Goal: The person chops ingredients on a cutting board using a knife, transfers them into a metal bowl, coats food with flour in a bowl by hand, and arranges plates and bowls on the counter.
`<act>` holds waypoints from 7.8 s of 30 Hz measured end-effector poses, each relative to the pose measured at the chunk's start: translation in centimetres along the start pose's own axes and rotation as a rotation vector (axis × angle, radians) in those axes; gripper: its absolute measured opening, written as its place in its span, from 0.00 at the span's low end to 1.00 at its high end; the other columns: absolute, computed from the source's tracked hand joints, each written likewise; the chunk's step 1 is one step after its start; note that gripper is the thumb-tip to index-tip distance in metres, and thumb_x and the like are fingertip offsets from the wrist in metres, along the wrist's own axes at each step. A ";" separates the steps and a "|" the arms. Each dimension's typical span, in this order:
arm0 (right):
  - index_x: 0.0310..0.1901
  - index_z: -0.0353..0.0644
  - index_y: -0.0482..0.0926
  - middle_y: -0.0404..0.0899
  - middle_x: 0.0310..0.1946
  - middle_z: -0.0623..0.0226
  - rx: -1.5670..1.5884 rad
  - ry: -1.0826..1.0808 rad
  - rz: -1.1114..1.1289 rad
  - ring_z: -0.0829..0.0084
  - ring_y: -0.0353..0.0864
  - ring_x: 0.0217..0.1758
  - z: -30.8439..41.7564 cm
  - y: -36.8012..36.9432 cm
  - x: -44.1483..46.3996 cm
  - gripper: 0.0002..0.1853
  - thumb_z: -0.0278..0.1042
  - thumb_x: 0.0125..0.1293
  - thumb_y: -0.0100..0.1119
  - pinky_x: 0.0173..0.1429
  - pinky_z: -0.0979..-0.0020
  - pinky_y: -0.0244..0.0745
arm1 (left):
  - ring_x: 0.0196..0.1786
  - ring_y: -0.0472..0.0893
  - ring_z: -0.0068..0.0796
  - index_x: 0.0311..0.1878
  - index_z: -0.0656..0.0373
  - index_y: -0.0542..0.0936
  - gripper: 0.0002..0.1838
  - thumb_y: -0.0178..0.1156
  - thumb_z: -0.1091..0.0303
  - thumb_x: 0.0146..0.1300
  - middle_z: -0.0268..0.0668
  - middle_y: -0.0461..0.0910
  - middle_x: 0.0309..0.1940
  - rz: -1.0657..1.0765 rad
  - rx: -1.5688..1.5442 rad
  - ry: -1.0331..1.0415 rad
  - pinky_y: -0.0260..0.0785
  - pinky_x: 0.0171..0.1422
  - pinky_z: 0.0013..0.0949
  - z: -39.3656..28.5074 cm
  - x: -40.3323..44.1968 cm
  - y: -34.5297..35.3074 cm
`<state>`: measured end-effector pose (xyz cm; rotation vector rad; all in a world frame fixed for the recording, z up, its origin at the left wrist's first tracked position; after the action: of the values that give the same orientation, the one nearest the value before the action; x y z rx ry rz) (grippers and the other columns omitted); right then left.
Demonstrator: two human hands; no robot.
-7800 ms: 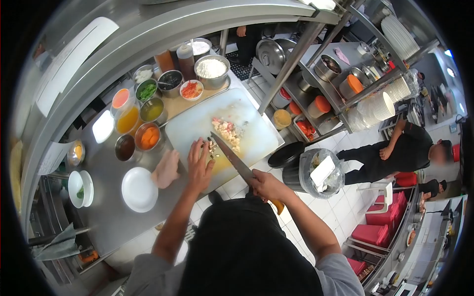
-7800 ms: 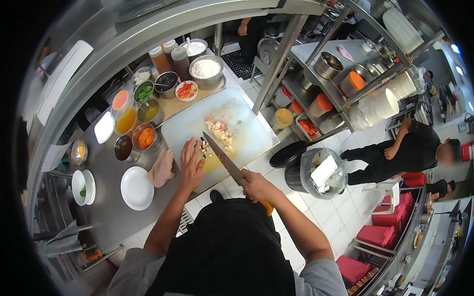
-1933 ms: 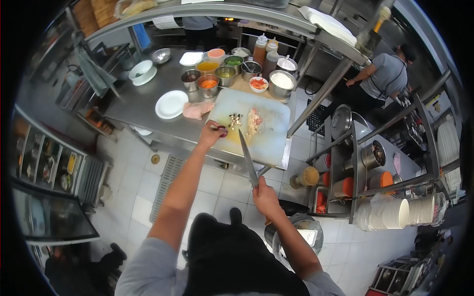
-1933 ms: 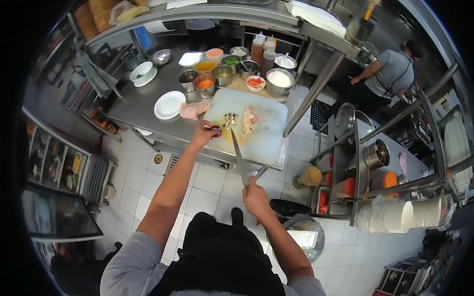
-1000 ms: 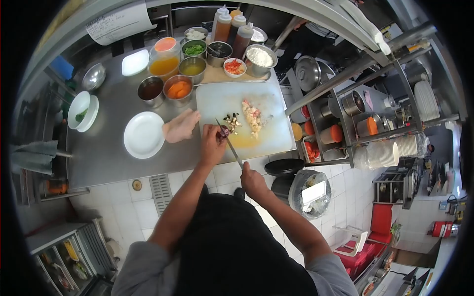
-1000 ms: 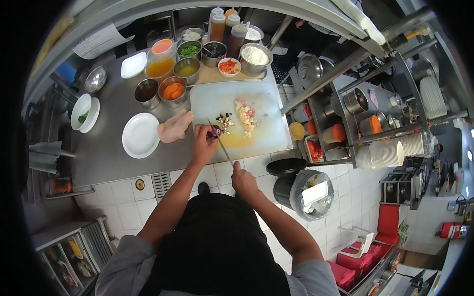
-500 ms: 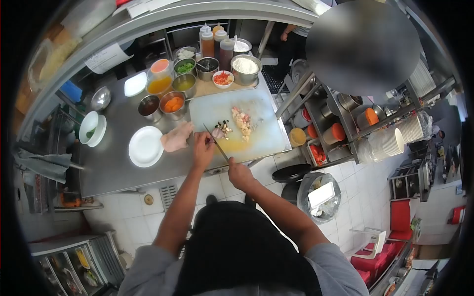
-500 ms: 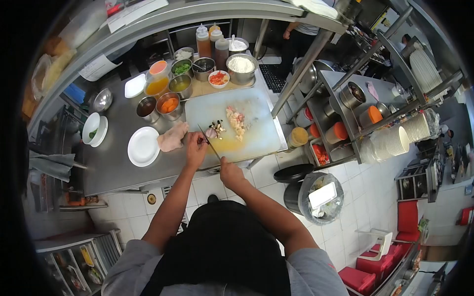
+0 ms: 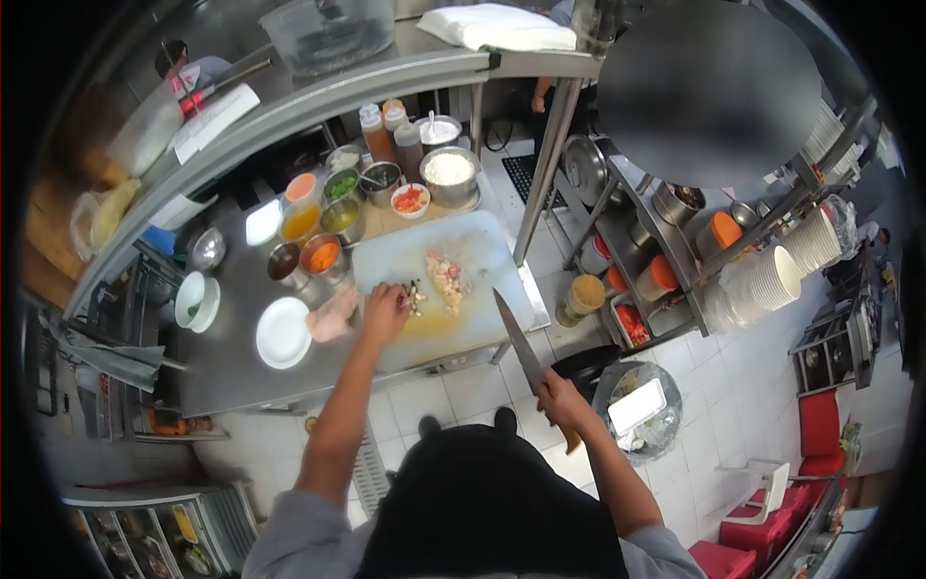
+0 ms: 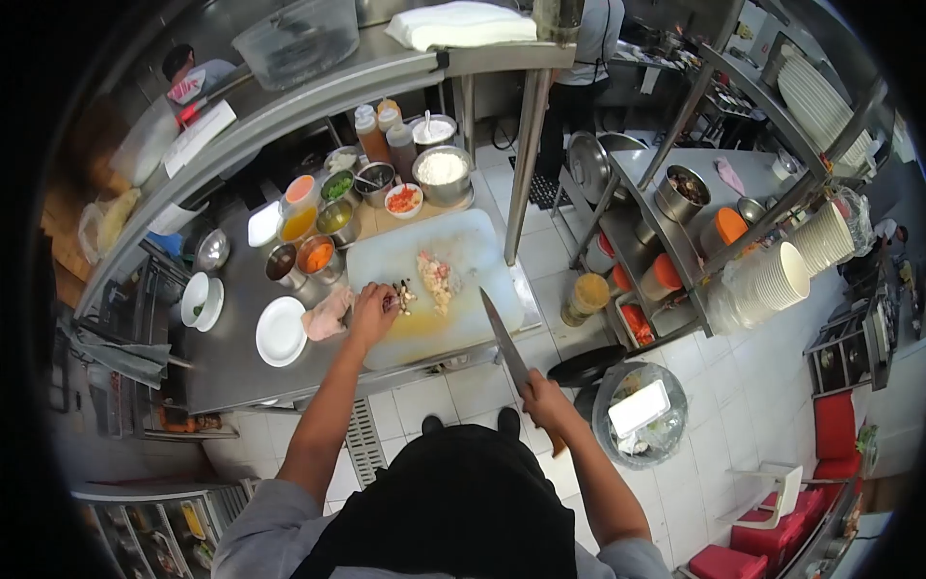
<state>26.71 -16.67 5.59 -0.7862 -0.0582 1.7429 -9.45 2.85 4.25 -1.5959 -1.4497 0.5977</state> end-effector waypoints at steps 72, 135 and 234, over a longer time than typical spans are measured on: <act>0.57 0.30 0.67 0.82 0.27 0.37 -0.643 -0.358 -0.031 0.35 0.83 0.32 8.7 9.7 5.7 0.20 0.34 0.70 0.52 0.40 0.39 0.77 | 0.52 0.77 0.52 0.52 0.61 0.78 0.13 0.64 0.73 0.64 0.46 0.73 0.48 -0.140 -0.222 0.024 0.72 0.58 0.45 2.5 -4.4 -0.6; 0.51 0.32 0.68 0.82 0.30 0.35 -0.761 -0.225 0.114 0.33 0.84 0.37 13.2 12.2 4.9 0.13 0.30 0.69 0.49 0.46 0.37 0.78 | 0.50 0.72 0.51 0.45 0.65 0.76 0.09 0.54 0.85 0.62 0.47 0.71 0.43 -0.306 -0.301 0.086 0.68 0.57 0.46 3.0 -6.5 0.5; 0.55 0.30 0.67 0.82 0.28 0.34 -0.687 -0.260 -0.083 0.35 0.84 0.33 13.2 17.6 10.9 0.17 0.32 0.69 0.50 0.38 0.41 0.80 | 0.54 0.76 0.53 0.52 0.67 0.74 0.19 0.62 0.74 0.56 0.49 0.68 0.51 -0.050 -0.460 0.135 0.70 0.61 0.46 4.7 -4.8 -0.5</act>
<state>3.71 -8.43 3.22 -1.0157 -0.8897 1.7420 -14.52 -0.50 1.31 -1.9008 -1.5935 0.1231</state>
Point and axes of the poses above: each hand's wrist, its own x-axis towards the middle knuckle, its own y-axis out of the palm, z = x × y, the point moved 4 cm from there along x, towards the middle knuckle
